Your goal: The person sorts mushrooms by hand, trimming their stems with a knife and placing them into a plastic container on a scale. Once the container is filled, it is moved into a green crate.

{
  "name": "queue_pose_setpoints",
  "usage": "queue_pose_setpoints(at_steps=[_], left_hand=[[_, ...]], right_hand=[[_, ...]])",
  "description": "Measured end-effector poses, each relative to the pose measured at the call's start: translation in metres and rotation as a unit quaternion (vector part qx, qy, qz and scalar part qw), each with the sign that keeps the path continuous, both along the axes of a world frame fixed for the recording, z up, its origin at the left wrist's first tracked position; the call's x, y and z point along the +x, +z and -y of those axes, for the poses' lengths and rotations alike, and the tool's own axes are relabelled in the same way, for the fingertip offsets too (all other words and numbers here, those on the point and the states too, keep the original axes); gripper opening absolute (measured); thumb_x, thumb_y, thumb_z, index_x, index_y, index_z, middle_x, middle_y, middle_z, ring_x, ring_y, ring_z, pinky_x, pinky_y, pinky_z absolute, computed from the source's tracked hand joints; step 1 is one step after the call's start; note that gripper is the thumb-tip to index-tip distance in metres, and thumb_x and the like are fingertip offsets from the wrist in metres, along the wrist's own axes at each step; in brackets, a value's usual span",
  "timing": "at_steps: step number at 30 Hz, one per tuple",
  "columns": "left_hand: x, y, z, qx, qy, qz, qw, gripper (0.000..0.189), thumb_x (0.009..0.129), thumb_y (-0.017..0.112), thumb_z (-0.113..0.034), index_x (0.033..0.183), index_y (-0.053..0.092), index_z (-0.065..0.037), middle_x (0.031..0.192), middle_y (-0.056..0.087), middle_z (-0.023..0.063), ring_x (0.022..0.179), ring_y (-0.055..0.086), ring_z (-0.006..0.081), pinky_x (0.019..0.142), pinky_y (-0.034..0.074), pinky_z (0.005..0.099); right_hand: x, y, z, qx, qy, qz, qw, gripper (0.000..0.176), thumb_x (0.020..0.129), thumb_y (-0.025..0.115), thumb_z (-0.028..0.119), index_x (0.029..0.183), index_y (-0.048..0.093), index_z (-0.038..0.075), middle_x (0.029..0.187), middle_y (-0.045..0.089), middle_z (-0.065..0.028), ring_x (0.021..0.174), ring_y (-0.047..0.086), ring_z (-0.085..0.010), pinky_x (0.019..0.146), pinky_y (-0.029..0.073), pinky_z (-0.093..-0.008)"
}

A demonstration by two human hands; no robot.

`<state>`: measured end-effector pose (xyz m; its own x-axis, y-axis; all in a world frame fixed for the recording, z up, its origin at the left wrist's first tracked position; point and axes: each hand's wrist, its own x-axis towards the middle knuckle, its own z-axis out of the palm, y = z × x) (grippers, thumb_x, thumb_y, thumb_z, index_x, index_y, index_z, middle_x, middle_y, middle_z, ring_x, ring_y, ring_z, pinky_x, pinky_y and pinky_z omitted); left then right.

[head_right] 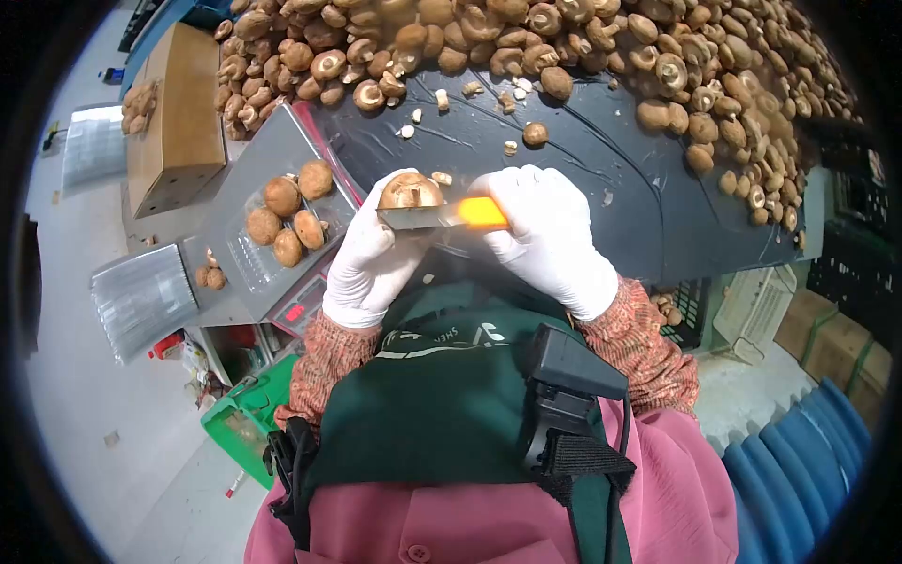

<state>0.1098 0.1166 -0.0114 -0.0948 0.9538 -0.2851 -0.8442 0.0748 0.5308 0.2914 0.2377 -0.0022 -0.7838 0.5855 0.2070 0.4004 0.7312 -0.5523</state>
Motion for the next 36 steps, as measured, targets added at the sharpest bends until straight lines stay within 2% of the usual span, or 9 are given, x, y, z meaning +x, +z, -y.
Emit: queue_pose_setpoints(at_steps=[6, 9, 10, 14, 17, 21, 28, 32, 36], left_hand=[[0.001, -0.002, 0.001, -0.005, -0.001, 0.052, 0.999, 0.074, 0.080, 0.078, -0.019, 0.141, 0.042, 0.001, 0.139, 0.051, 0.0191, 0.127, 0.051, 0.0323, 0.109, 0.042, 0.0458], [-0.002, -0.005, 0.004, 0.006, 0.001, 0.189, 0.982, 0.063, 0.086, 0.074, -0.017, 0.137, 0.045, 0.003, 0.132, 0.055, 0.0192, 0.121, 0.056, 0.0325, 0.107, 0.046, 0.0466], [-0.001, -0.006, 0.005, 0.001, 0.024, 0.225, 0.974, 0.058, 0.090, 0.070, -0.021, 0.136, 0.046, 0.005, 0.130, 0.056, 0.0237, 0.120, 0.056, 0.0371, 0.105, 0.049, 0.0475], [-0.005, -0.015, -0.003, 0.041, 0.019, 0.384, 0.922, 0.053, 0.096, 0.064, -0.023, 0.136, 0.047, 0.008, 0.134, 0.051, 0.0289, 0.123, 0.054, 0.0408, 0.105, 0.050, 0.0470], [-0.005, -0.017, -0.002, 0.038, 0.022, 0.400, 0.915, 0.054, 0.094, 0.065, -0.020, 0.137, 0.047, 0.005, 0.136, 0.050, 0.0281, 0.125, 0.053, 0.0406, 0.107, 0.048, 0.0470], [-0.005, -0.010, 0.001, 0.015, 0.048, 0.288, 0.956, 0.058, 0.088, 0.068, -0.010, 0.141, 0.046, 0.000, 0.137, 0.051, 0.0243, 0.129, 0.050, 0.0398, 0.110, 0.045, 0.0475], [-0.002, -0.005, 0.000, 0.026, 0.053, 0.199, 0.978, 0.066, 0.083, 0.069, -0.002, 0.143, 0.043, -0.005, 0.138, 0.050, 0.0191, 0.132, 0.048, 0.0395, 0.112, 0.041, 0.0485], [0.000, -0.006, -0.001, 0.018, 0.047, 0.208, 0.977, 0.063, 0.086, 0.069, -0.004, 0.143, 0.043, -0.005, 0.139, 0.050, 0.0190, 0.132, 0.048, 0.0389, 0.111, 0.043, 0.0479], [-0.002, -0.010, 0.000, 0.008, 0.046, 0.242, 0.969, 0.058, 0.091, 0.069, -0.011, 0.143, 0.044, -0.004, 0.138, 0.051, 0.0192, 0.130, 0.051, 0.0380, 0.109, 0.046, 0.0464]], right_hand=[[0.008, -0.018, -0.005, 0.000, -0.055, 0.004, 0.999, 0.031, 0.076, 0.073, 0.013, 0.104, 0.060, 0.014, 0.084, 0.064, -0.0076, 0.079, 0.064, -0.0301, 0.072, 0.050, -0.0401], [0.023, -0.032, -0.015, -0.048, -0.157, 0.044, 0.985, 0.024, 0.081, 0.071, 0.015, 0.102, 0.061, 0.011, 0.087, 0.068, -0.0118, 0.082, 0.067, -0.0338, 0.070, 0.053, -0.0412], [0.027, -0.035, -0.016, -0.048, -0.153, 0.036, 0.986, 0.024, 0.082, 0.071, 0.016, 0.102, 0.061, 0.011, 0.086, 0.068, -0.0116, 0.082, 0.067, -0.0333, 0.070, 0.052, -0.0411], [0.037, -0.052, -0.004, -0.053, -0.120, 0.078, 0.988, 0.022, 0.082, 0.072, 0.019, 0.099, 0.060, 0.010, 0.082, 0.066, -0.0112, 0.078, 0.067, -0.0315, 0.068, 0.052, -0.0411], [0.042, -0.081, 0.005, -0.031, -0.098, 0.167, 0.981, 0.022, 0.081, 0.072, 0.020, 0.095, 0.060, 0.009, 0.079, 0.065, -0.0107, 0.075, 0.066, -0.0304, 0.068, 0.052, -0.0416], [0.044, -0.106, 0.022, -0.020, -0.013, 0.212, 0.977, 0.023, 0.079, 0.074, 0.022, 0.093, 0.061, 0.009, 0.081, 0.066, -0.0092, 0.078, 0.066, -0.0282, 0.070, 0.050, -0.0403], [0.030, -0.114, 0.037, 0.015, 0.055, 0.196, 0.979, 0.026, 0.076, 0.075, 0.021, 0.091, 0.058, 0.009, 0.082, 0.058, -0.0082, 0.080, 0.060, -0.0268, 0.070, 0.047, -0.0401], [0.025, -0.104, 0.034, 0.004, 0.072, 0.196, 0.978, 0.028, 0.076, 0.076, 0.024, 0.093, 0.059, 0.009, 0.086, 0.058, -0.0082, 0.085, 0.060, -0.0265, 0.074, 0.046, -0.0394], [0.021, -0.094, 0.024, 0.006, 0.049, 0.106, 0.993, 0.031, 0.079, 0.077, 0.023, 0.103, 0.063, 0.009, 0.094, 0.062, -0.0076, 0.090, 0.061, -0.0266, 0.080, 0.047, -0.0381]])
